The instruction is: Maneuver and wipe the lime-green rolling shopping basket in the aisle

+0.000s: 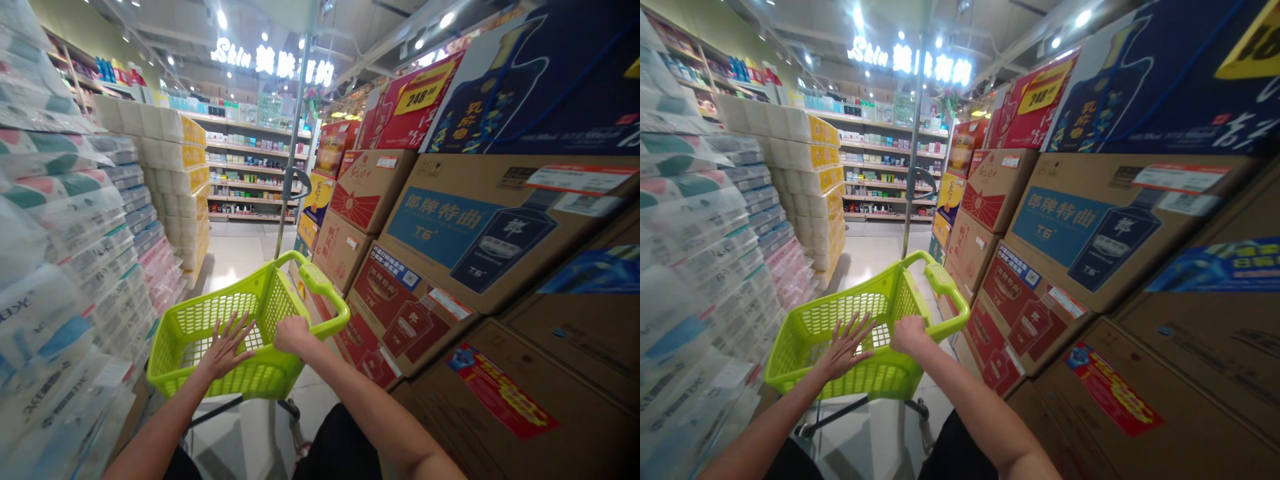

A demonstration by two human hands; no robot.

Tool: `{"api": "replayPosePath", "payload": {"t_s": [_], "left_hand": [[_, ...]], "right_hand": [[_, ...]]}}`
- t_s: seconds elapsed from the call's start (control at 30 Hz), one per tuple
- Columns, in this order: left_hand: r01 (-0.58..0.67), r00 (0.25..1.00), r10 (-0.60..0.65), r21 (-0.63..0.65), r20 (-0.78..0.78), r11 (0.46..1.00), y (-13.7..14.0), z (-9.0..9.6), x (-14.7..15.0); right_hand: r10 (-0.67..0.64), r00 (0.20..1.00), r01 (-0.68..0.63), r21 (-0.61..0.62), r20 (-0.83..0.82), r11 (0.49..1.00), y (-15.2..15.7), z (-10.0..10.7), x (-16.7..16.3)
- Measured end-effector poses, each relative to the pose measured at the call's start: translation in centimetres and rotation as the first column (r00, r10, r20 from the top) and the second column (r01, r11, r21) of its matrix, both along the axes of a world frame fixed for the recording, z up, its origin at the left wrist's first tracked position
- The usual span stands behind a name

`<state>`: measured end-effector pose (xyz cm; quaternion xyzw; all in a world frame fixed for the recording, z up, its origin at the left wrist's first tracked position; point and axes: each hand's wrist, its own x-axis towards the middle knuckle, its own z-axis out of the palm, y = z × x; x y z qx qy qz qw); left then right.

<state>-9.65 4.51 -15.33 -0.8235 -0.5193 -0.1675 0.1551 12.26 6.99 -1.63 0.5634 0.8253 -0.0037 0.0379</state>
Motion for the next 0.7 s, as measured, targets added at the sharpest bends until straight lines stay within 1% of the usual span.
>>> {"api": "replayPosePath", "payload": {"t_s": [0.1,0.13,0.2,0.23,0.3,0.37,0.4,0.47,0.5,0.57,0.6,0.63,0.7], "left_hand": [[-0.002,1.000,0.002,0.013,0.003,1.000,-0.1,0.1,0.0],[-0.006,1.000,0.006,0.016,0.003,1.000,-0.2,0.2,0.0],[-0.015,1.000,0.015,0.016,0.002,1.000,-0.5,0.4,0.0],[-0.021,1.000,0.021,0.015,0.003,1.000,-0.7,0.4,0.0],[-0.030,1.000,0.030,0.005,0.007,1.000,-0.7,0.4,0.2],[-0.037,0.999,0.038,-0.011,0.019,0.999,-0.6,0.3,0.5],[-0.037,0.999,0.038,-0.019,0.027,0.999,-0.5,0.3,0.6],[-0.035,0.998,0.037,-0.035,0.043,0.999,-0.1,0.1,0.9],[-0.034,0.998,0.036,-0.041,0.051,0.999,0.0,0.1,1.0],[-0.031,0.998,0.035,-0.056,0.061,0.998,0.2,0.1,1.0],[-0.033,0.997,0.037,-0.063,0.065,0.998,0.2,0.1,1.0],[-0.035,0.997,0.040,-0.070,0.067,0.997,0.1,0.1,0.9],[-0.040,0.997,0.045,-0.082,0.069,0.996,-0.1,0.2,0.7]], "right_hand": [[0.078,0.996,-0.080,-0.039,-0.048,0.996,-3.0,-2.0,-2.6],[0.104,0.991,-0.107,-0.036,-0.081,0.994,-3.6,-2.3,-2.9],[0.122,0.983,-0.125,-0.018,-0.136,0.992,-4.1,-2.5,-2.2],[0.103,0.983,-0.105,-0.006,-0.150,0.994,-4.0,-2.3,-1.4],[0.009,0.986,-0.002,0.045,-0.165,0.999,-3.7,-2.2,0.5],[-0.094,0.974,0.127,0.150,-0.205,0.980,-3.8,-2.7,1.8],[-0.132,0.964,0.183,0.213,-0.232,0.960,-4.1,-3.4,1.9],[-0.156,0.949,0.245,0.328,-0.275,0.913,-5.2,-5.6,1.0],[-0.144,0.948,0.246,0.370,-0.283,0.896,-5.9,-6.9,0.3],[-0.041,0.956,0.165,0.416,-0.290,0.894,-7.2,-9.5,-1.4],[0.012,0.956,0.119,0.428,-0.292,0.896,-7.6,-10.3,-1.9],[0.058,0.954,0.079,0.433,-0.295,0.898,-7.7,-10.9,-2.0],[0.097,0.948,0.046,0.434,-0.303,0.900,-7.3,-10.8,-1.0]]}}
